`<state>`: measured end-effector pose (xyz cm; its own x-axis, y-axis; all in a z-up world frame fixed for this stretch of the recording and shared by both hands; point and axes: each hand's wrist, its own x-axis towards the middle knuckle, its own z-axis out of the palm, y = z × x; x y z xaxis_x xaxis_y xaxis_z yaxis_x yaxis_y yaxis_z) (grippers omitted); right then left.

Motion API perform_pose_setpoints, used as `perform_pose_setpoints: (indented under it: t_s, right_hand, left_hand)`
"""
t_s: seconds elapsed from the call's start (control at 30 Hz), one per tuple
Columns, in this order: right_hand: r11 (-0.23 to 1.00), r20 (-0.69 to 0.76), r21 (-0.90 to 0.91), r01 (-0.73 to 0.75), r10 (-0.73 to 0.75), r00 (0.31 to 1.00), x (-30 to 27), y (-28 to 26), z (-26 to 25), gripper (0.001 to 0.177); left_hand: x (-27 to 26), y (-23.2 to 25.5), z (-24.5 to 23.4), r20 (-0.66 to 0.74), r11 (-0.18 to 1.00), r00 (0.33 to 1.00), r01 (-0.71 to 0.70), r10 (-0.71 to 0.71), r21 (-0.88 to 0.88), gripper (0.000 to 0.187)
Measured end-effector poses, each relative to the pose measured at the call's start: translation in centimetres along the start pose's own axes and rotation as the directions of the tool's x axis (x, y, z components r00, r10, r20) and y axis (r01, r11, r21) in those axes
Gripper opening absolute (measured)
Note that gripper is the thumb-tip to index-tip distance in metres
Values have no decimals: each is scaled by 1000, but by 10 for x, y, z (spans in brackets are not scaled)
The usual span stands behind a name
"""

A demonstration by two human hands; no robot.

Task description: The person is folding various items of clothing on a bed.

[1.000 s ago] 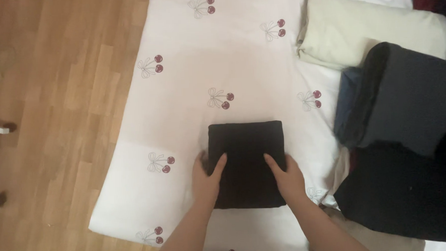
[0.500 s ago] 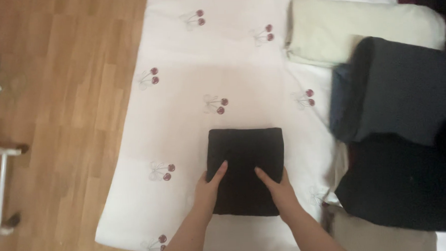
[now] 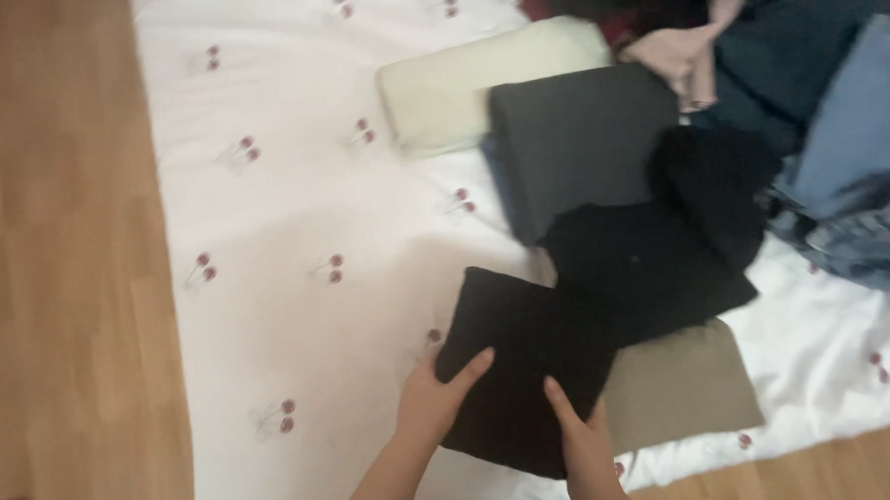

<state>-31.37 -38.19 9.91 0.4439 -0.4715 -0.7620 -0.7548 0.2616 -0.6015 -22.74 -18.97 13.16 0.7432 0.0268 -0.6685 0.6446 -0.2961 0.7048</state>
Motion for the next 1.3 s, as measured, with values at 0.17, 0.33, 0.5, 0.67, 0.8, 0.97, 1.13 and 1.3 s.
perform_pose_setpoints:
  t_s: [0.17, 0.33, 0.5, 0.67, 0.8, 0.97, 1.13, 1.3]
  right_hand:
    - [876, -127, 439, 199, -159, 979, -8, 10, -55, 76]
    - [700, -145, 714, 13, 130, 981, 12, 26, -117, 67]
    - [562, 6, 817, -132, 220, 976, 22, 25, -146, 78]
    - [958, -82, 285, 23, 1, 997, 65, 111, -162, 83]
    - [755, 15, -200, 625, -635, 772, 66, 133, -153, 91]
    - [742, -2, 616, -264, 337, 942, 36, 15, -130, 92]
    - [822, 85, 208, -530, 524, 847, 55, 19, -149, 84]
    - [956, -452, 116, 270, -191, 871, 59, 42, -166, 87]
  left_hand:
    - [-10, 52, 73, 146, 938, 987, -116, 71, 327, 96]
    - [-23, 87, 162, 375, 873, 913, -310, 162, 377, 100]
    - [-1, 78, 237, 572, 660, 810, -500, 128, 561, 113]
    - [4, 74, 256, 627, 502, 750, -633, 210, 589, 96]
    - [-5, 66, 245, 553, 448, 729, -684, 403, 575, 76]
    - [-7, 24, 234, 393, 190, 468, -800, 791, 569, 61]
    - [-9, 9, 233, 410, 112, 469, -754, 782, 648, 72]
    - [-29, 16, 233, 378, 169, 511, -738, 772, 653, 75]
